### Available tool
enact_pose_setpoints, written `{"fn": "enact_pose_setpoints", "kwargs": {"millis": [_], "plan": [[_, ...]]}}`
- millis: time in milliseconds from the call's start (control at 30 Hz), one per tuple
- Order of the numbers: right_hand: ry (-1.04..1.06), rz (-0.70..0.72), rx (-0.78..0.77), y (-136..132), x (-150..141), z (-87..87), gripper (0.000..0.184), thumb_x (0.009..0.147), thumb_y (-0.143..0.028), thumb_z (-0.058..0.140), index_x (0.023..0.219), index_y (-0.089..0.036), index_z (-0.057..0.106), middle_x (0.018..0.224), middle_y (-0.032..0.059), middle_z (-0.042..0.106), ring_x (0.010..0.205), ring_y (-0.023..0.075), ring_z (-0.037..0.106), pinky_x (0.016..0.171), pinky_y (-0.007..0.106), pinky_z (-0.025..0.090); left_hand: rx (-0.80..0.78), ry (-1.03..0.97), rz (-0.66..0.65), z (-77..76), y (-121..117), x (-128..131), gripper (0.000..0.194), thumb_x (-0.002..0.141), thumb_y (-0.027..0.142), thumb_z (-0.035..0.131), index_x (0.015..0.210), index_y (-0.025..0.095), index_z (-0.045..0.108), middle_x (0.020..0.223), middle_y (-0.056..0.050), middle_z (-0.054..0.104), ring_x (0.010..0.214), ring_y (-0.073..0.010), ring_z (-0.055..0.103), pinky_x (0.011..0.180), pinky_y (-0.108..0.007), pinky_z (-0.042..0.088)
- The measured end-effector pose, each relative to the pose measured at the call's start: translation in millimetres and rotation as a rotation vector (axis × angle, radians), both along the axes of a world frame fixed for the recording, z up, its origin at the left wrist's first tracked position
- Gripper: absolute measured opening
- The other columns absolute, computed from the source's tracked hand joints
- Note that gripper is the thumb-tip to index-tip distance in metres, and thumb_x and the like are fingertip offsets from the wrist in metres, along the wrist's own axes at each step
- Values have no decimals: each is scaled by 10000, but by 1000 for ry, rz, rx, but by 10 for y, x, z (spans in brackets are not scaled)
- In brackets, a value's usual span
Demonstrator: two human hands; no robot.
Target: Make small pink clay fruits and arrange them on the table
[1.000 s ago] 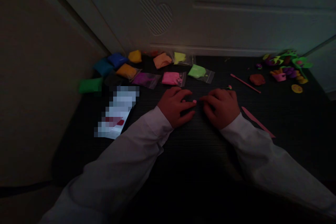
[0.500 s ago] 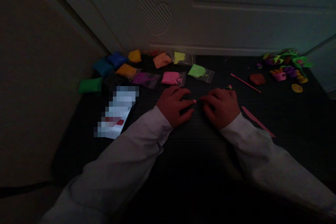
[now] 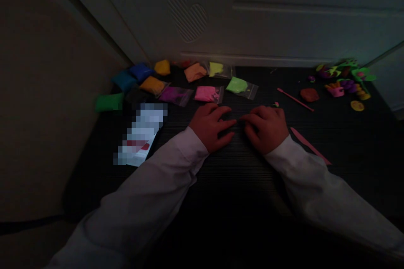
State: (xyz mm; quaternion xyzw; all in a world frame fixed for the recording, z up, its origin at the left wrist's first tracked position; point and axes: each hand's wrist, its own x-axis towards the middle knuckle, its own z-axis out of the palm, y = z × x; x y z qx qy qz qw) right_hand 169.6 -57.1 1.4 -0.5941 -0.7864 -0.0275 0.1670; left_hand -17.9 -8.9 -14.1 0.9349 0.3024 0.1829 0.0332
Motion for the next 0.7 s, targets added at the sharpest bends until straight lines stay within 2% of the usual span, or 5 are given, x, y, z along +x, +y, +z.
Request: {"fn": "enact_pose_setpoints", "kwargs": {"millis": [433,700], "plan": [[5,6,6,16,7,-4,233,759,-265,440,920,-231,604,881,42,553,823,195,466,747,362,226,13,-19,14,0,-21,11,420,729,442,451,1084,240,549,1215,-51,443,1037,-256,369,878,-431,301],[6,9,9,12,5,-9,230,761,-265,437,916,-229,604,875,41,551,820,193,466,751,362,227,5,31,12,-10,-20,19,437,730,506,416,1088,284,532,1275,-21,401,1079,-267,356,865,-458,304]]}}
